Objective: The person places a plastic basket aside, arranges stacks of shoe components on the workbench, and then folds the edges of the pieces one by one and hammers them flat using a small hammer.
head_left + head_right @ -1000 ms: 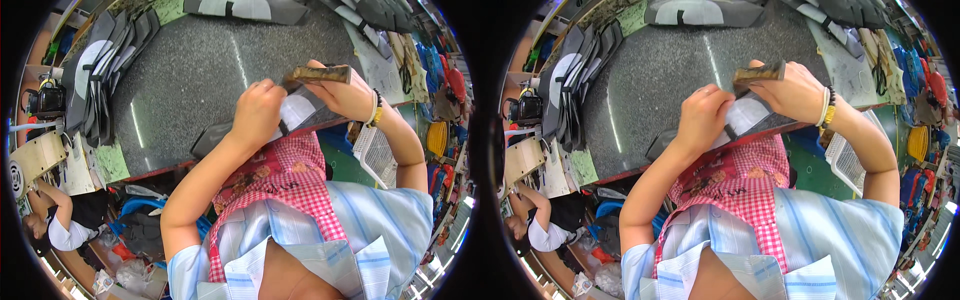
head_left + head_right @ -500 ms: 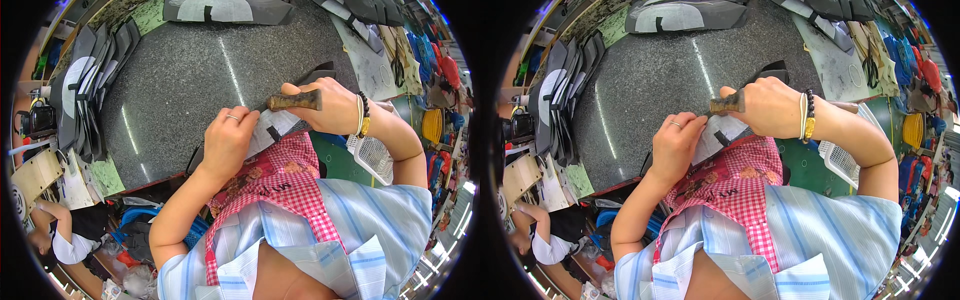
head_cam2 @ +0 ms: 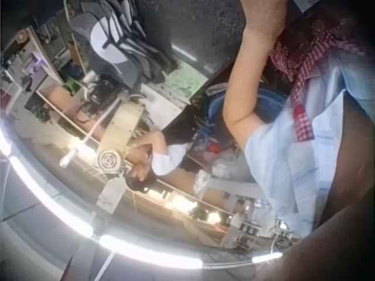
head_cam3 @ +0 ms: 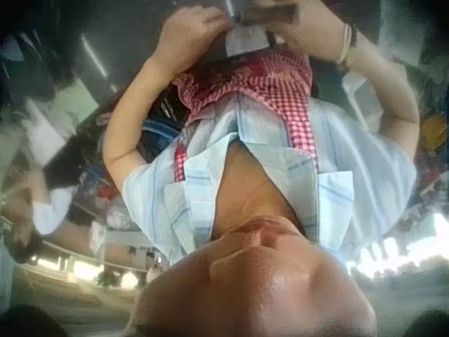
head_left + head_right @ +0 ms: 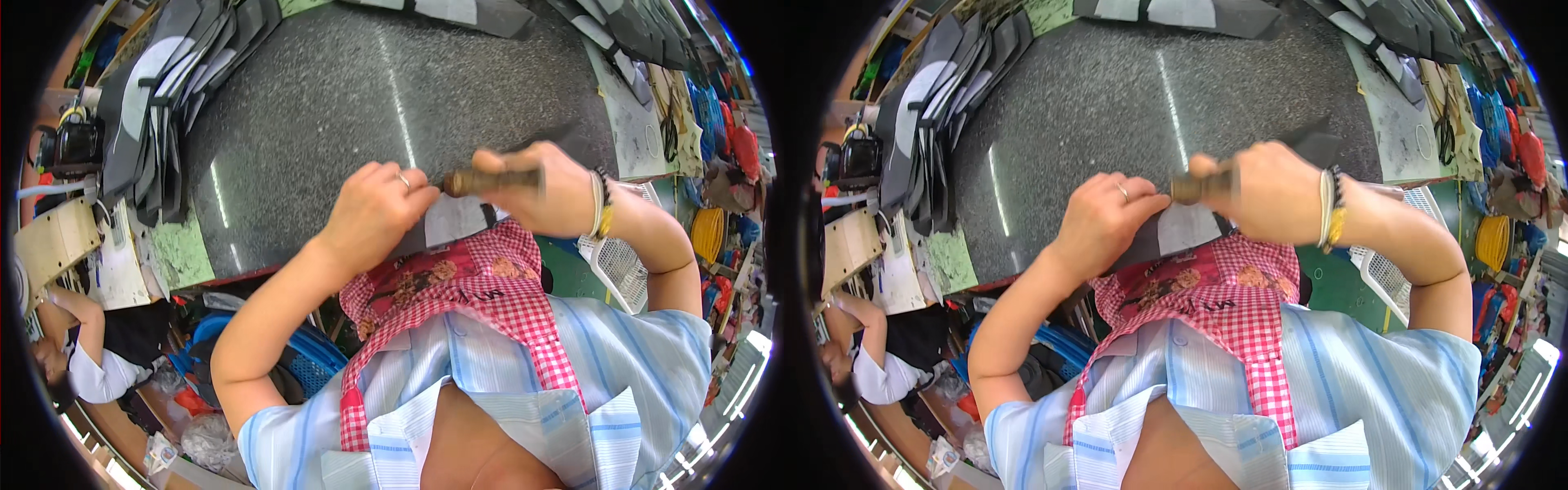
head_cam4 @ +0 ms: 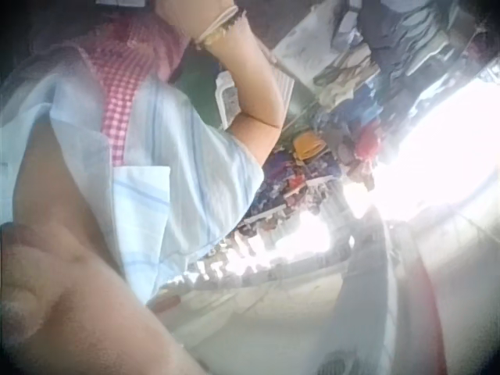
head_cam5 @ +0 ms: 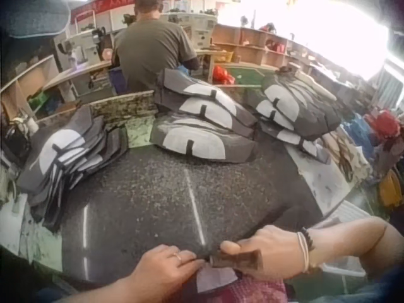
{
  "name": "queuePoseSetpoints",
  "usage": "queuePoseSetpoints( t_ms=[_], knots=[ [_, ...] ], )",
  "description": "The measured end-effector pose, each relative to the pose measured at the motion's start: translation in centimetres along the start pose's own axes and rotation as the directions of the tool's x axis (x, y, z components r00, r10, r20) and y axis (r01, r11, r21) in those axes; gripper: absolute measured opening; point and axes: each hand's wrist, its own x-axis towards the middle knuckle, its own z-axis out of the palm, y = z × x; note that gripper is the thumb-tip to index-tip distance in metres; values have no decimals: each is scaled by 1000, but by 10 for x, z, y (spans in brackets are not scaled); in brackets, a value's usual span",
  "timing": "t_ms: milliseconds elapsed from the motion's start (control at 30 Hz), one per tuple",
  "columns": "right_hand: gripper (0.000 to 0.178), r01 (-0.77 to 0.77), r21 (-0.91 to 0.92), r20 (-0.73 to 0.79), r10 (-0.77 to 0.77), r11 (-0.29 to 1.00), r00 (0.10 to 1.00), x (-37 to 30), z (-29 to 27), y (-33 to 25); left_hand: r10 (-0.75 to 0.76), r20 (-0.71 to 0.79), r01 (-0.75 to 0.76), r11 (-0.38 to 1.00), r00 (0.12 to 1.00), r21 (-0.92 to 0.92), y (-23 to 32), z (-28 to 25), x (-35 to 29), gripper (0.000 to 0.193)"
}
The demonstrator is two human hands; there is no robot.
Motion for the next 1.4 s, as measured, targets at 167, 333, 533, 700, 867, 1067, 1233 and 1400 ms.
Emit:
queuePoseSetpoints(
  t_ms=[167, 333, 533, 700, 867, 1067, 1233, 1400],
  knots=[
    [37, 71, -4, -64, -71, 997, 995, 14, 9, 1, 13, 92, 4, 982, 996, -188, -26, -11, -19, 18],
    [20, -66, 0, 103, 65, 998, 993, 17, 15, -33, 40, 2, -40, 998, 999, -54, -37, -20, -35, 11],
    [23, 3, 95, -15, -2, 996, 1000, 31, 17, -34, 7, -28, -7, 1000, 1000, -14, -37, -22, -44, 12],
    [19, 171, 9, -108, -169, 985, 980, 40, 26, -26, -36, -88, 35, 999, 995, -16, -33, -17, -48, 14],
    [15, -60, 48, 27, 59, 997, 998, 34, 30, -43, -256, -266, 235, 966, 929, -109, -24, -12, -69, 20],
    [19, 207, 24, -112, -203, 978, 973, 49, 42, -26, -194, -296, 209, 978, 935, 18, -10, -9, -73, 16],
    [16, 74, 59, -87, -69, 996, 994, 59, 33, -43, -176, -253, 197, 979, 951, 60, -12, -16, -66, 16],
    [22, 47, -34, -53, -49, 998, 997, 61, 33, -26, -36, -291, 69, 992, 956, 104, 25, -9, -43, 25]
  ],
)
